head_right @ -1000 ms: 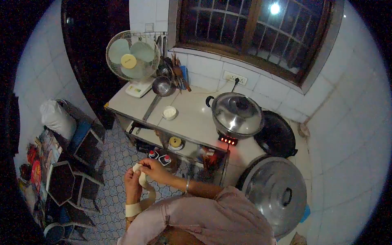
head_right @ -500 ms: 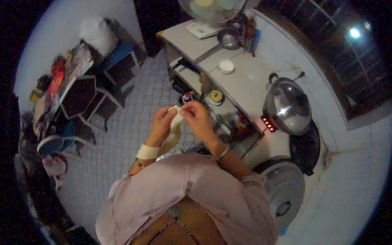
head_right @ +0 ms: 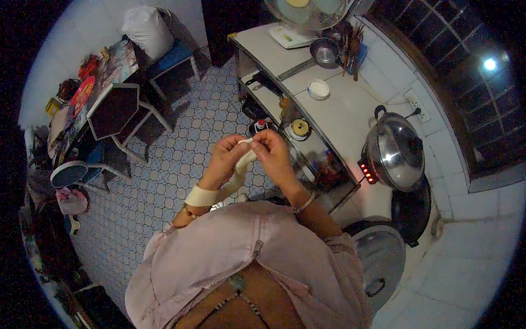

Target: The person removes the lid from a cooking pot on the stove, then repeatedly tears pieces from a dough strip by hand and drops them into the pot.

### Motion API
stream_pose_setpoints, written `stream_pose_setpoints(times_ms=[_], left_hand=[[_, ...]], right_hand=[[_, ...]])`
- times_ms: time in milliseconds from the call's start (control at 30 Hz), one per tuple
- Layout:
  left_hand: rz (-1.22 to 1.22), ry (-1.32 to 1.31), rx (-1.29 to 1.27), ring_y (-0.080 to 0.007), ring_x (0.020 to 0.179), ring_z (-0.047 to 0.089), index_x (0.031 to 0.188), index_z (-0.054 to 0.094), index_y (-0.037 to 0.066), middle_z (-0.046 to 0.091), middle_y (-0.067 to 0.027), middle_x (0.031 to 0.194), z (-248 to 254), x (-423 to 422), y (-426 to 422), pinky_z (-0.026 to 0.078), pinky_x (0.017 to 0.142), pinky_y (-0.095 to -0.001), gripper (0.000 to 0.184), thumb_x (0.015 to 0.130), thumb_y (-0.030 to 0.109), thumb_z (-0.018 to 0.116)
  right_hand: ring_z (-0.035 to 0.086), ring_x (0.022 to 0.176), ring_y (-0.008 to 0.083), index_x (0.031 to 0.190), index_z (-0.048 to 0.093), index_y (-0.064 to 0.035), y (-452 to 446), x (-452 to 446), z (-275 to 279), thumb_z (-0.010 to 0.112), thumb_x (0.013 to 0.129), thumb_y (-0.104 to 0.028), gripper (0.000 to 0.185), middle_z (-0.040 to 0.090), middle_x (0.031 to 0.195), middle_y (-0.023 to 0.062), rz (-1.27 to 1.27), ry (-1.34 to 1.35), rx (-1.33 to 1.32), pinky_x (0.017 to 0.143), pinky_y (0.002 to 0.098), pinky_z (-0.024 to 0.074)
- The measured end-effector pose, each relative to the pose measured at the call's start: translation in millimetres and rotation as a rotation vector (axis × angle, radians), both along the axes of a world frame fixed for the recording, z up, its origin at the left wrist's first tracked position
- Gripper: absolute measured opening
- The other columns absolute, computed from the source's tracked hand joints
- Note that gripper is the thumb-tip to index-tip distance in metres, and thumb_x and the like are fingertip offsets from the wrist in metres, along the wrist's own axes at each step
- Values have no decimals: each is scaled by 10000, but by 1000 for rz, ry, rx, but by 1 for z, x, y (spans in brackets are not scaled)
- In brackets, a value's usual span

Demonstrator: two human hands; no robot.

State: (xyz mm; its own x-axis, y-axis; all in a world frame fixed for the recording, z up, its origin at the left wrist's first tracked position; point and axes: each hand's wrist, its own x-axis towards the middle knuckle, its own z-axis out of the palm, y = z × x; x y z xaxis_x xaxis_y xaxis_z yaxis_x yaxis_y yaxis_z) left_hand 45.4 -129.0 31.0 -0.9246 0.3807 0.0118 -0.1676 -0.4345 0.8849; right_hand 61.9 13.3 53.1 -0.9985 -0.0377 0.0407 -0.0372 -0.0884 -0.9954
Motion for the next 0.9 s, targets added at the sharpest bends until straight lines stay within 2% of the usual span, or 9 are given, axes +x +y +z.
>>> stream_pose_setpoints(times_ms=[33,167,233,467,533,667,733,833,900], left_hand=[[5,23,-10,-67,683,525,877,566,21,580,-20,788,1,0,0,427,589,-205,153,830,166,558],[49,17,-36,-70,653,523,853,542,48,556,-1,743,8,4,0,429,574,-210,104,827,149,547],[83,-38,42,-71,655,523,847,537,53,553,-4,756,11,6,0,430,581,-210,96,827,146,546],[126,-96,157,-59,636,499,840,547,48,547,3,744,2,8,4,406,552,-194,121,827,168,553],[-35,-54,-29,-75,697,521,861,534,46,548,-14,782,-5,4,-5,417,575,-203,134,818,170,563],[35,-18,-98,-72,671,518,875,544,37,553,-14,768,5,3,-4,410,564,-204,151,818,175,566],[6,-18,-211,-70,649,511,878,555,23,559,-12,747,11,4,-4,406,559,-213,176,794,174,590],[-60,114,-265,-67,601,482,845,573,12,547,0,730,1,1,-2,388,536,-212,176,784,175,599],[-150,111,-290,-66,609,472,850,573,14,536,5,723,7,4,-5,377,535,-212,184,781,181,603]], right_hand=[[470,650,41,858,507,-30,0,-1,-2,558,803,-73,87,510,733,-9,-1,47,66,562,194,398],[468,633,39,837,507,-24,-2,1,-2,562,799,-70,81,512,732,-8,5,105,65,551,190,396],[457,596,40,831,503,-24,-2,2,1,555,805,-77,79,507,721,-7,12,110,115,522,188,387],[432,550,43,852,499,-30,-4,6,1,544,818,-100,90,496,704,-8,-55,8,3,484,185,361],[431,551,46,864,498,-32,-3,7,3,547,816,-100,97,493,703,-9,-87,6,-51,487,183,358],[443,571,48,866,499,-31,0,-4,-4,546,817,-97,95,497,704,-9,-47,53,-1,507,188,367],[462,610,48,853,504,-29,1,-2,-4,543,815,-83,77,512,718,-5,28,51,67,535,193,379],[474,639,45,831,510,-23,2,1,1,544,813,-72,62,521,715,-6,-27,102,95,551,198,384],[483,638,55,839,513,-19,2,0,1,547,814,-78,72,521,699,-10,-57,151,58,566,202,395]])
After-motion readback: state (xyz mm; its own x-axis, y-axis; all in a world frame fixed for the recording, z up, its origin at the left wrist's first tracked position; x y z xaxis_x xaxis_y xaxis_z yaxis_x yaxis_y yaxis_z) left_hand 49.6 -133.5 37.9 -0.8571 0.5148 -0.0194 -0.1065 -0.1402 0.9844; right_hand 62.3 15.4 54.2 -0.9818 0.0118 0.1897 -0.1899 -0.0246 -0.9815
